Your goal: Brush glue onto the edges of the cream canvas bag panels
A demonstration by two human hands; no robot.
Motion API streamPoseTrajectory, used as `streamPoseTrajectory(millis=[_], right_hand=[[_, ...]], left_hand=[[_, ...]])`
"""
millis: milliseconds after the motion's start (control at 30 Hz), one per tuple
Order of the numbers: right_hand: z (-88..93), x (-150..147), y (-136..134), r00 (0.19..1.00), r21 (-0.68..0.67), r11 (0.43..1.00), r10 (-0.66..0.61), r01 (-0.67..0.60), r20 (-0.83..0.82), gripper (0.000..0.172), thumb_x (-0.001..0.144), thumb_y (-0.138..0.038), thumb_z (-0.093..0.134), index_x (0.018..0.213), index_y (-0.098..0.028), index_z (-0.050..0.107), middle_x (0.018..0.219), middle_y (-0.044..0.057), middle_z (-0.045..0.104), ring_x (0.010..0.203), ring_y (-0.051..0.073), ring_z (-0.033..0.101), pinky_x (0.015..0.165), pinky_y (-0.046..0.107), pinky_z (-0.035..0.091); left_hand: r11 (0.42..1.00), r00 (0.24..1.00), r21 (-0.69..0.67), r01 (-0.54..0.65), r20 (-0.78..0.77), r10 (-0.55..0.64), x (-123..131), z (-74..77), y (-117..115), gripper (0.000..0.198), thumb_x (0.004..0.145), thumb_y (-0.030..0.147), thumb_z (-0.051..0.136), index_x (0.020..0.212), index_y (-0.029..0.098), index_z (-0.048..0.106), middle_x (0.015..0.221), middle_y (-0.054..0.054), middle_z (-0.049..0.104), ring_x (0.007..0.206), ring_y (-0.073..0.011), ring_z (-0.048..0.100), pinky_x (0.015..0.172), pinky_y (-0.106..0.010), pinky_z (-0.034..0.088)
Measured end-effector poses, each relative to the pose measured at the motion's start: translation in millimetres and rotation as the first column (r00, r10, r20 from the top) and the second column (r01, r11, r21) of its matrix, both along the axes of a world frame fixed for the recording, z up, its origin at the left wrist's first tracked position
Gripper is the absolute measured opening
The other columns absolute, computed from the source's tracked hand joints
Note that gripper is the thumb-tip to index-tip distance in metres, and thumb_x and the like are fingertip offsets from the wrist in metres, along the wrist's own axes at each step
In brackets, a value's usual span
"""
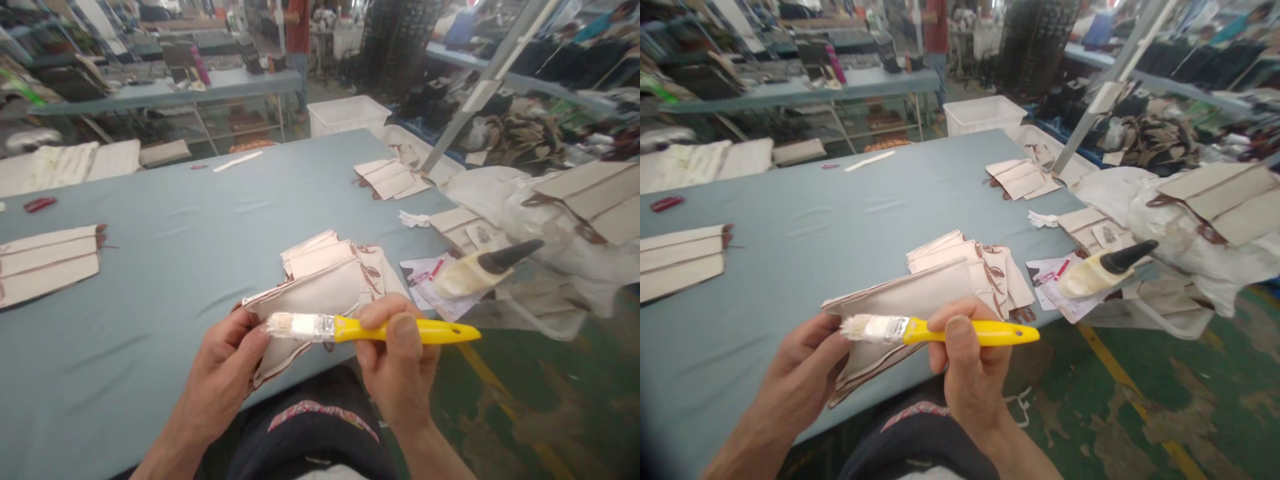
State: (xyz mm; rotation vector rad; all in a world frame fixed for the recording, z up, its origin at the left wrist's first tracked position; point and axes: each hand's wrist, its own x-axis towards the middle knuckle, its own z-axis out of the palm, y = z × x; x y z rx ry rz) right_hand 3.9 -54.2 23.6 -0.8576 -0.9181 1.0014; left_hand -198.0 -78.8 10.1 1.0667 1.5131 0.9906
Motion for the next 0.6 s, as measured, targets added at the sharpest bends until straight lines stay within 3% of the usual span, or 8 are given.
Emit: streamPoseTrajectory(millis=[100, 267, 467, 600], right_hand=[[2.0, 8.0, 2.8, 0.999, 0.023, 0.999, 0.040, -0.040, 0.014, 0.047, 0.105, -0.061, 0.069, 0.078, -0.023, 0.073, 0.050, -0.007, 0.054, 0.035, 0.006, 0.040, 0.036, 0.017, 0.035], [7.5, 8.5, 12.1, 0.998, 0.016, 0.998, 0.060, -0.060, -0.018, 0.046, 0.102, -0.061, 0.073, 0.077, -0.023, 0.072, 0.047, -0.008, 0.052, 0.037, 0.008, 0.044, 0.039, 0.017, 0.037], [3.5, 12.8, 24.8, 0.999, -0.012, 0.999, -0.044, 0.044, -0.017, 0.049, 0.097, -0.064, 0.077, 0.074, -0.021, 0.070, 0.047, -0.007, 0.054, 0.039, 0.009, 0.048, 0.043, 0.019, 0.042], [0.8, 24.6, 21.7, 0.993, -0.013, 0.993, -0.116, 0.116, 0.012, 0.048, 0.098, -0.063, 0.077, 0.075, -0.022, 0.071, 0.047, -0.008, 0.052, 0.037, 0.008, 0.046, 0.040, 0.018, 0.038]], left_hand=[[0.998, 0.998, -0.035, 0.050, 0.042, -0.049, 5.7, 6.6, -3.8, 0.044, 0.094, 0.058, 0.074, 0.108, 0.017, 0.082, 0.077, -0.006, 0.073, 0.063, -0.0207, 0.063, 0.054, -0.028, 0.051], [0.993, 0.987, -0.008, 0.116, 0.116, -0.114, 25.0, 13.1, -3.9, 0.041, 0.098, 0.055, 0.071, 0.115, 0.018, 0.081, 0.089, -0.008, 0.078, 0.085, -0.0268, 0.071, 0.077, -0.035, 0.061], [0.993, 0.992, 0.001, 0.115, 0.049, -0.115, 40.7, 7.3, 1.5, 0.040, 0.098, 0.055, 0.067, 0.103, 0.017, 0.079, 0.089, -0.006, 0.075, 0.084, -0.0245, 0.068, 0.072, -0.031, 0.057], [0.994, 0.994, -0.017, 0.105, 0.010, -0.105, 42.9, 6.6, 7.8, 0.038, 0.095, 0.055, 0.067, 0.087, 0.019, 0.075, 0.085, -0.005, 0.071, 0.074, -0.0213, 0.063, 0.065, -0.029, 0.054]])
